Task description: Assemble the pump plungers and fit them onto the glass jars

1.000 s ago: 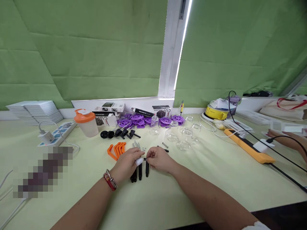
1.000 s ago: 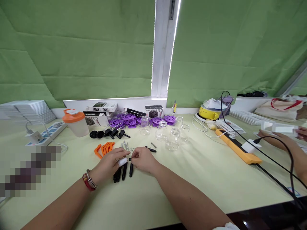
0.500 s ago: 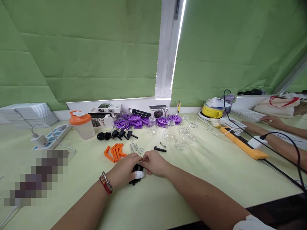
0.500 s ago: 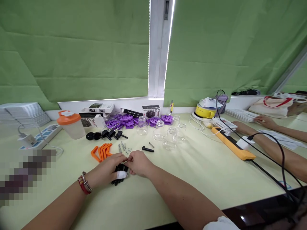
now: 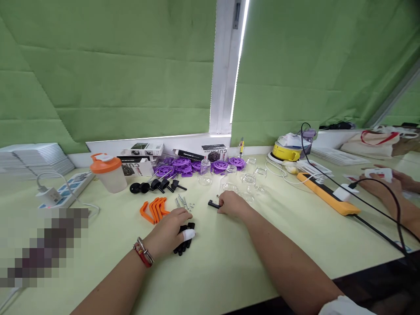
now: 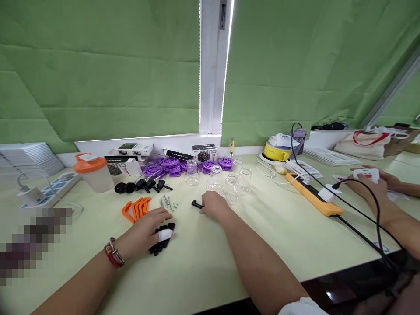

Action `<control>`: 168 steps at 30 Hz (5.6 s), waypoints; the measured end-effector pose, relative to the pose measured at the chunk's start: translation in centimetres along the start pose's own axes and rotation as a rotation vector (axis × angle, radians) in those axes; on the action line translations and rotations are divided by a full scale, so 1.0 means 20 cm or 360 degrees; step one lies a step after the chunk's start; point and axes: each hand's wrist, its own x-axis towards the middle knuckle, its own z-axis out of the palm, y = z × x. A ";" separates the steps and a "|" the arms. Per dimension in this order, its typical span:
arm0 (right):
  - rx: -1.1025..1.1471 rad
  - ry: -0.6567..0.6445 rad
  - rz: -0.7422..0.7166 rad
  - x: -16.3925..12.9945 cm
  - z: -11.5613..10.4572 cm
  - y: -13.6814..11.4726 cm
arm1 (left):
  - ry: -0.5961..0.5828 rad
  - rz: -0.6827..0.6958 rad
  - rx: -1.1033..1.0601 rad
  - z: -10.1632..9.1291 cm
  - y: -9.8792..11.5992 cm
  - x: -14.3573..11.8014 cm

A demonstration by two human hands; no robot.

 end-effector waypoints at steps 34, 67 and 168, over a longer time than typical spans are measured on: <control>-0.0076 0.0229 -0.0281 0.11 0.10 0.04 | -0.0064 -0.0169 -0.0681 0.08 0.10 0.00; 0.0542 0.0430 -0.0492 0.01 0.02 -0.01 | -0.0102 -0.0241 -0.0799 0.10 0.10 0.02; -0.0426 -0.0123 -0.1000 -0.42 0.36 -0.28 | 0.0624 -0.0436 0.0099 -0.16 -0.21 -0.01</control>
